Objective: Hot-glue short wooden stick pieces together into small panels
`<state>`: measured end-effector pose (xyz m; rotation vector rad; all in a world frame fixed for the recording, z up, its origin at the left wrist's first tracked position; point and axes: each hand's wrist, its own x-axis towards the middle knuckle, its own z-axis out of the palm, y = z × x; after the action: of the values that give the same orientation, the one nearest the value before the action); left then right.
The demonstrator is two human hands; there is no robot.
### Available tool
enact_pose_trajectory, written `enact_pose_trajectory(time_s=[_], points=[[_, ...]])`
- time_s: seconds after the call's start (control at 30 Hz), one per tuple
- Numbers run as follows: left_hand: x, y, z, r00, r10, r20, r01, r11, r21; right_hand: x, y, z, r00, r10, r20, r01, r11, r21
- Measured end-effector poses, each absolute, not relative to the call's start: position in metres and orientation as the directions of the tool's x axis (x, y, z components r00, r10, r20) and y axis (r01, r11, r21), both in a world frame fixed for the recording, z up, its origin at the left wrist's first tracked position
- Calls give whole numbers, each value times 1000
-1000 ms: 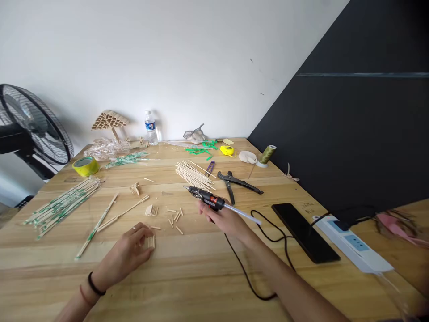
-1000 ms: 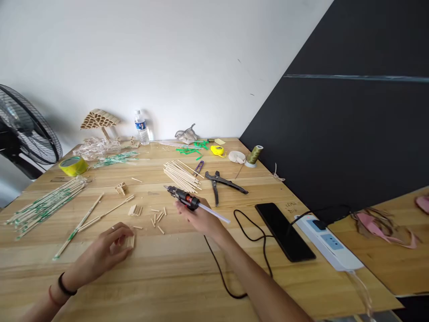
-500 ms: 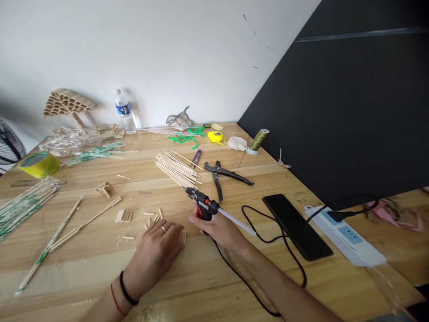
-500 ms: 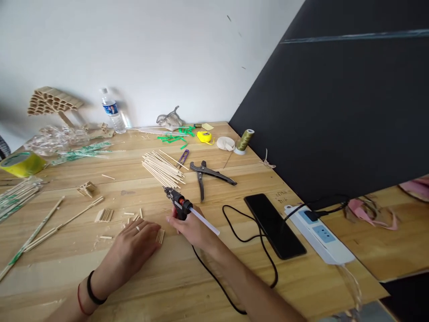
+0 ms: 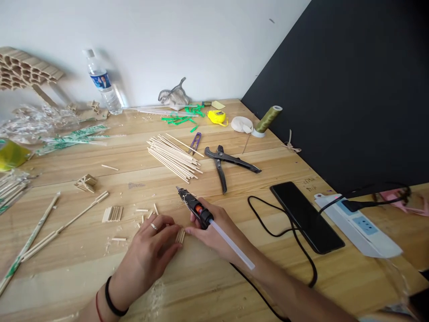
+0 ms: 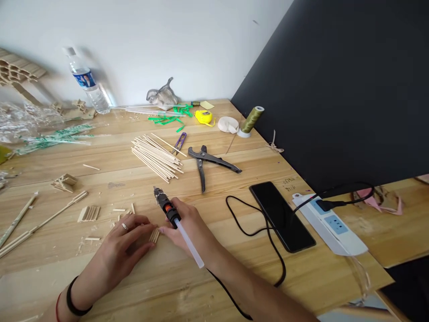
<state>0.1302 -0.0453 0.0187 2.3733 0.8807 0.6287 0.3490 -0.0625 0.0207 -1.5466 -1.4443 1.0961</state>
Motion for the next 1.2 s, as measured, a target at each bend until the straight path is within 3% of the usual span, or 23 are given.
enact_pose_trajectory(time_s=[0.17, 0.5, 0.63, 0.77, 0.97, 1.2], points=[[133, -46, 17, 668, 710, 222, 462, -630, 624, 350, -65, 14, -11, 998, -60, 473, -47, -880], [130, -48, 14, 633, 735, 242, 456, -607, 651, 353, -65, 23, -16, 995, -101, 423, -85, -902], [123, -49, 13, 488, 858, 159, 399, -381, 834, 364, -67, 30, 8, 998, -58, 316, -58, -947], [120, -45, 16, 376, 926, -16, 104, -25, 994, 371, -71, 28, -48, 994, -100, 196, -88, -977], [121, -38, 19, 354, 918, -178, -218, 266, 939, 364, -74, 32, -221, 971, -91, 181, -51, -982], [120, -34, 17, 430, 878, -213, -299, 360, 884, 364, -75, 27, -247, 962, -115, 193, -68, -979]])
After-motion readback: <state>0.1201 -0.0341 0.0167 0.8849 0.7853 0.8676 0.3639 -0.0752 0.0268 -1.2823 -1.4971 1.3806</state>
